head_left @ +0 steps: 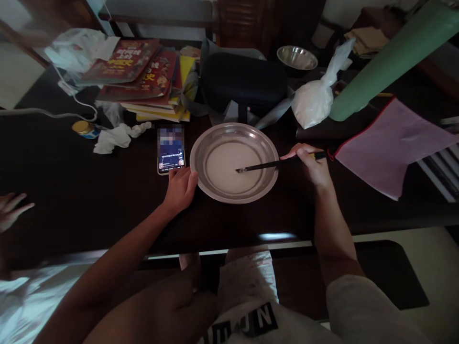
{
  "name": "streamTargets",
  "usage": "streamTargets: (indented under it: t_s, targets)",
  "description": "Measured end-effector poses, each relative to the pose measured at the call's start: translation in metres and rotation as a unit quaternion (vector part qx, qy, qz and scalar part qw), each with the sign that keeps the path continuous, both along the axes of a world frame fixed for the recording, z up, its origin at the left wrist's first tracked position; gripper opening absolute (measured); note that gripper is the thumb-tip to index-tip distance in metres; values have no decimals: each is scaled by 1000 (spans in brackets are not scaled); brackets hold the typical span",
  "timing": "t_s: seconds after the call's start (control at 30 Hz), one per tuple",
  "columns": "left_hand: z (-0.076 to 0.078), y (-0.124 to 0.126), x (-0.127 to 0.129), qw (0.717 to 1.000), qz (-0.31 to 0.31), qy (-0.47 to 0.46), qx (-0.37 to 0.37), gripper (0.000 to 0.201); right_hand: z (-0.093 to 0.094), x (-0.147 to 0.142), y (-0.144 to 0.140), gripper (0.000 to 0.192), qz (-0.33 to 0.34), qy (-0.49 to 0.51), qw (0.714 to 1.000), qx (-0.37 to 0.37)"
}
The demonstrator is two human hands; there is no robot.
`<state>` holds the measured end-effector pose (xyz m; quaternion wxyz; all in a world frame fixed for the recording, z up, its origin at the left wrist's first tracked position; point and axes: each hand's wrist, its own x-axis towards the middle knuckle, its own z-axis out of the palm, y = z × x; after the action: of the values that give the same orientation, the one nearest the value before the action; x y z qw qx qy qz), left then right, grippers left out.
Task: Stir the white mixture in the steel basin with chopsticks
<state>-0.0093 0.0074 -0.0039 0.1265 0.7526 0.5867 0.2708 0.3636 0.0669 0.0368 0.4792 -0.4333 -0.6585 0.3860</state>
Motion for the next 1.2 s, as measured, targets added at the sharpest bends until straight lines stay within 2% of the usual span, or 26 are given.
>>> streamTargets:
  t_s: [0.17,0.33,0.47,0.53,0.67,0.83,1.03,1.2]
  targets:
    - [0,0,0,1000,0,15,1,62,2,-3,-2,28,72,-36,997,-14]
    - [1,0,0,1000,-8,6,-2,62,0,0,0,24,15,12,1000,7]
    - [2,0,1,1000,1,6,-1,65,0,-1,-1,25,69,-16,998,-5]
    - [3,0,1,1000,1,10,-3,65,2,-2,-1,26,72,-33,997,-10]
    - [2,0,0,1000,-1,14,-3,64,3,-1,-1,27,6,-6,1000,3]
    - [1,0,0,1000,0,9,-5,63,2,-1,-2,26,69,-36,997,-8]
    - [0,0,0,1000,1,15,-1,63,1,2,0,25,9,-1,1000,17]
    - [1,0,0,1000,-4,15,5,66,1,-1,-1,25,64,-32,997,-3]
